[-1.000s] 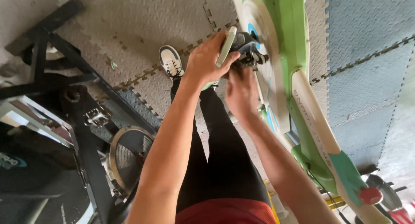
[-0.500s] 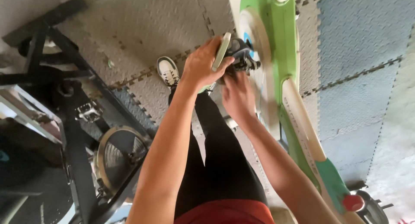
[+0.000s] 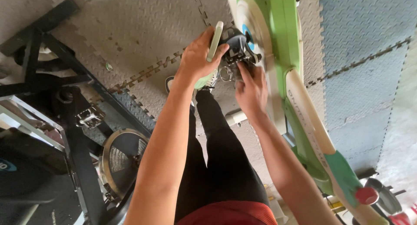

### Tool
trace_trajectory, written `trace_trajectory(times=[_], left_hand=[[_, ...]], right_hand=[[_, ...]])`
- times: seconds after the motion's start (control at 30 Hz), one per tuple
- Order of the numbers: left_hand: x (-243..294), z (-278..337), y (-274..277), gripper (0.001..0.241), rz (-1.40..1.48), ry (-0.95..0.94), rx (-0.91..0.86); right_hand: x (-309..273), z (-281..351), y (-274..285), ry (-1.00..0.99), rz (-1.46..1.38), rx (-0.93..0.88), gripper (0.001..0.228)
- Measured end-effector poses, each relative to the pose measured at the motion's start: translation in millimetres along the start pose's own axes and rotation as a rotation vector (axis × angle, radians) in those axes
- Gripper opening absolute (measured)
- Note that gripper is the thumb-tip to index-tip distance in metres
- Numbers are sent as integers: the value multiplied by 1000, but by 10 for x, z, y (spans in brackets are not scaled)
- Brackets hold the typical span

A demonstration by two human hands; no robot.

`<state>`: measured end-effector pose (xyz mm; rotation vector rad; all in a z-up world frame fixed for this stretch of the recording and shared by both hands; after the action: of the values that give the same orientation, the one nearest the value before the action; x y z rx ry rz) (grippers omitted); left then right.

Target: Cleaning and wiping down various gym equipment using a spray bottle and a cloth.

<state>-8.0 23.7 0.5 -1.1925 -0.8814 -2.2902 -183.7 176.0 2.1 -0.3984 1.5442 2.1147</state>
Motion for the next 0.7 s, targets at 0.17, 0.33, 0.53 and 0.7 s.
trace_trajectory(times=[0.17, 0.33, 0.53, 0.7], left_hand=[[69, 3, 52, 41, 42, 41, -42], [11, 26, 46, 40, -33, -9, -66], [-109, 23, 94, 52, -147, 2, -155], [-192, 197, 4, 71, 5, -56, -146]], right_hand=[[-98, -74, -23, -77, 31, -109, 50], [330, -57, 110, 113, 77, -156, 45], [284, 215, 67, -69, -76, 267, 35], [198, 372, -145, -9, -23, 161, 31]])
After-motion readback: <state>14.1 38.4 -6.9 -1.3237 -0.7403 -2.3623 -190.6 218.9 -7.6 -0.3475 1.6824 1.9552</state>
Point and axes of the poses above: each hand's wrist, its own z-axis away from the middle knuckle, its own y-axis out of the back of the hand, x = y × z, the point moved 1 cm from there along -z, towards the middle knuckle, and after that the axes turned 15 degrees about -x, right-handed, at the moved point
